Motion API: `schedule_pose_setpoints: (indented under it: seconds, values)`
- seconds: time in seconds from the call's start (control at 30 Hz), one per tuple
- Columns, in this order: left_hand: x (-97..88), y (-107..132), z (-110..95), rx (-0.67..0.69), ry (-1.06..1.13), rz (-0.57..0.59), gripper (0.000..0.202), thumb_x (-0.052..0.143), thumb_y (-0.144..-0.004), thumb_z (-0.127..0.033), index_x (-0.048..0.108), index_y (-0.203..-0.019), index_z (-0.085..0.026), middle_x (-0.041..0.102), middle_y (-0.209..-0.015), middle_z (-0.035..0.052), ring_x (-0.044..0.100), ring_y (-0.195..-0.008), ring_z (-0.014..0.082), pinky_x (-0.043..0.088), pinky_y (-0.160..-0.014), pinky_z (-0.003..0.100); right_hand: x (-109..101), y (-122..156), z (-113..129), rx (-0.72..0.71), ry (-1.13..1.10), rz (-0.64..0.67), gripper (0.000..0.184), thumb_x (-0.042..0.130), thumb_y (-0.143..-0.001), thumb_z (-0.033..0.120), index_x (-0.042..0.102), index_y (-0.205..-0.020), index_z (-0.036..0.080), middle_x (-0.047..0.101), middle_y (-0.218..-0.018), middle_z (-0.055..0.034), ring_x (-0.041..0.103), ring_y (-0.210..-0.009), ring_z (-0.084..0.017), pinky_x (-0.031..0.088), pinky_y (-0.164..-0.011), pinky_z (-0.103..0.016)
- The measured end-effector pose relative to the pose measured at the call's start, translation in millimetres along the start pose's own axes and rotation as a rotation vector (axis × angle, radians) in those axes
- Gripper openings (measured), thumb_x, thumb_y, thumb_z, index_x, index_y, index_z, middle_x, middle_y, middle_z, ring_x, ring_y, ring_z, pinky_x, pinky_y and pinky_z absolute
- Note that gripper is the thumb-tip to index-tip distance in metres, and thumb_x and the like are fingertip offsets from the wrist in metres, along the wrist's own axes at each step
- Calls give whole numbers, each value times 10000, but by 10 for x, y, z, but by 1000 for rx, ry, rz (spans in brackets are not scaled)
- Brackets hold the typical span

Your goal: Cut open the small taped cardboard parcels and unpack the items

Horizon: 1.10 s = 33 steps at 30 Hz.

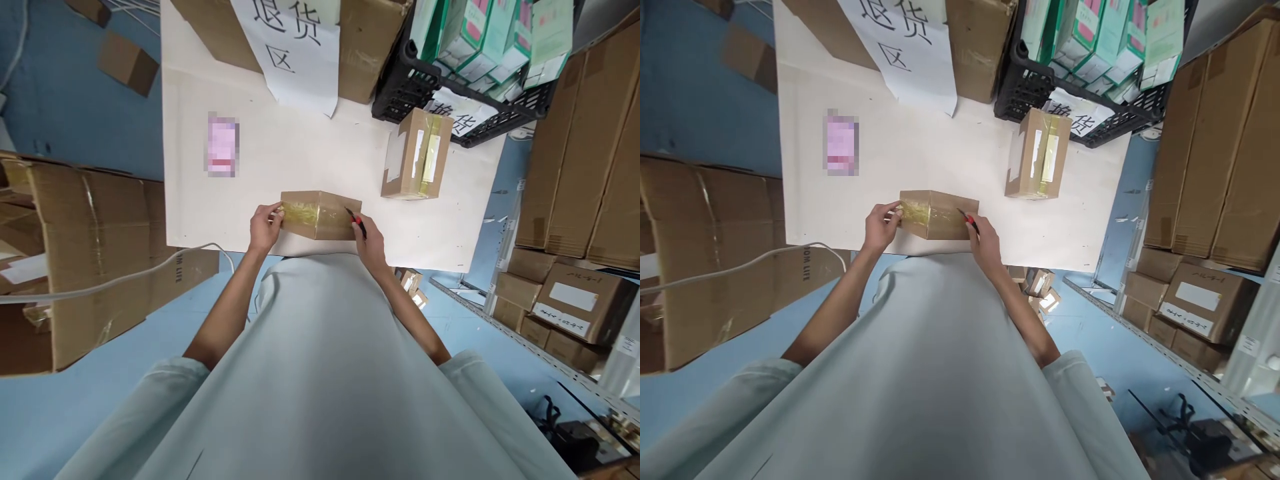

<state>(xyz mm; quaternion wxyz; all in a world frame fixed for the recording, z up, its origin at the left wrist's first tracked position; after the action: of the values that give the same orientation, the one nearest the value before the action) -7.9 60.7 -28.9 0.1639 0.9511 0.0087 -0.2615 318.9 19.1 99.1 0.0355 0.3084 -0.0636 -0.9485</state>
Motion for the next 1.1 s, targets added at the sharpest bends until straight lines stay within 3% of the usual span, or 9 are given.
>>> schedule_pose_setpoints:
  seconds: [0.1, 0.2, 0.33, 0.43, 0.57, 0.67, 0.77, 0.9, 1.1]
  values:
    - [142, -35, -23, 0, 8, 57, 513, 655, -1014, -497, 805, -1384, -175, 754, -1263, 149, 757, -872, 227, 673, -858, 401, -75, -17, 33, 41, -36, -37, 517, 401, -1217, 601, 707, -1450, 257, 793, -1327, -126, 743, -1211, -272, 601, -1097, -419]
    - [405, -68, -92, -35, 54, 166, 481, 668, -973, -409, 803, -1374, -180, 788, -1272, 142, 770, -864, 221, 686, -871, 399, -167, -108, 146, 51, 13, -52, 543, 381, -1214, 607, 686, -1482, 247, 790, -1354, -134, 741, -1231, -282, 594, -1111, -427]
    - [700, -83, -191, -46, 100, 338, 423, 720, -903, -386, 833, -1262, -193, 844, -1267, 148, 794, -950, 269, 682, -1005, 486, -220, -273, 391, 49, 219, 43, 554, 322, -1228, 539, 684, -1518, 235, 780, -1435, -149, 719, -1314, -302, 570, -1160, -442]
    - [601, -151, -279, -27, 107, 316, 421, 746, -911, -444, 837, -1239, -196, 841, -1330, 171, 801, -1060, 308, 650, -1094, 538, -215, -305, 579, 39, 358, 122, 535, 310, -1231, 456, 687, -1543, 239, 780, -1465, -151, 705, -1360, -320, 549, -1199, -469]
    - [220, -332, -663, 108, 263, 252, 505, 673, -1037, -543, 801, -1395, -210, 777, -1497, 152, 779, -1228, 283, 664, -1081, 457, -199, -183, 804, 89, 465, 98, 551, 276, -1234, 413, 629, -1623, 247, 777, -1480, -156, 724, -1359, -333, 568, -1165, -468]
    - [65, -473, -1076, 206, 248, 315, 467, 790, -1003, -522, 833, -1362, -225, 787, -1458, 120, 758, -1292, 294, 644, -1133, 465, -130, -46, 942, 171, 465, 68, 557, 270, -1237, 447, 591, -1652, 258, 795, -1449, -146, 776, -1281, -335, 608, -1073, -443]
    - [82, -580, -1358, 241, 234, 450, 406, 929, -899, -481, 888, -1202, -214, 836, -1299, 113, 784, -1210, 316, 666, -1097, 482, 8, 70, 1013, 271, 411, 89, 536, 315, -1227, 462, 599, -1631, 253, 855, -1275, -126, 828, -1122, -337, 628, -994, -436]
    - [135, -664, -1432, 273, 225, 556, 331, 972, -837, -460, 907, -1041, -207, 871, -1081, 99, 821, -1050, 305, 681, -1041, 489, 251, 160, 1050, 370, 365, 159, 514, 391, -1203, 389, 566, -1663, 240, 880, -1179, -103, 849, -1044, -323, 629, -978, -422]
    - [118, -666, -1400, 286, 217, 590, 307, 967, -813, -447, 905, -1002, -213, 880, -1028, 78, 829, -1033, 303, 679, -1034, 469, 516, 139, 1160, 432, 394, 207, 552, 426, -1205, 349, 510, -1742, 252, 892, -1201, -95, 856, -1108, -316, 627, -1035, -422]
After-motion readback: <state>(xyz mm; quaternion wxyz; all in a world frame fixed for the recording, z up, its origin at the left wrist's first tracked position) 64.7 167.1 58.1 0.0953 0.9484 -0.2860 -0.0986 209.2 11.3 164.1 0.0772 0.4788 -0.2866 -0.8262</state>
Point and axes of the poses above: each hand's wrist, its own y-axis away from the middle knuckle, its own x-axis out of the palm, z = x × y, the point moved 4 cm from there along -y, towards the middle knuckle
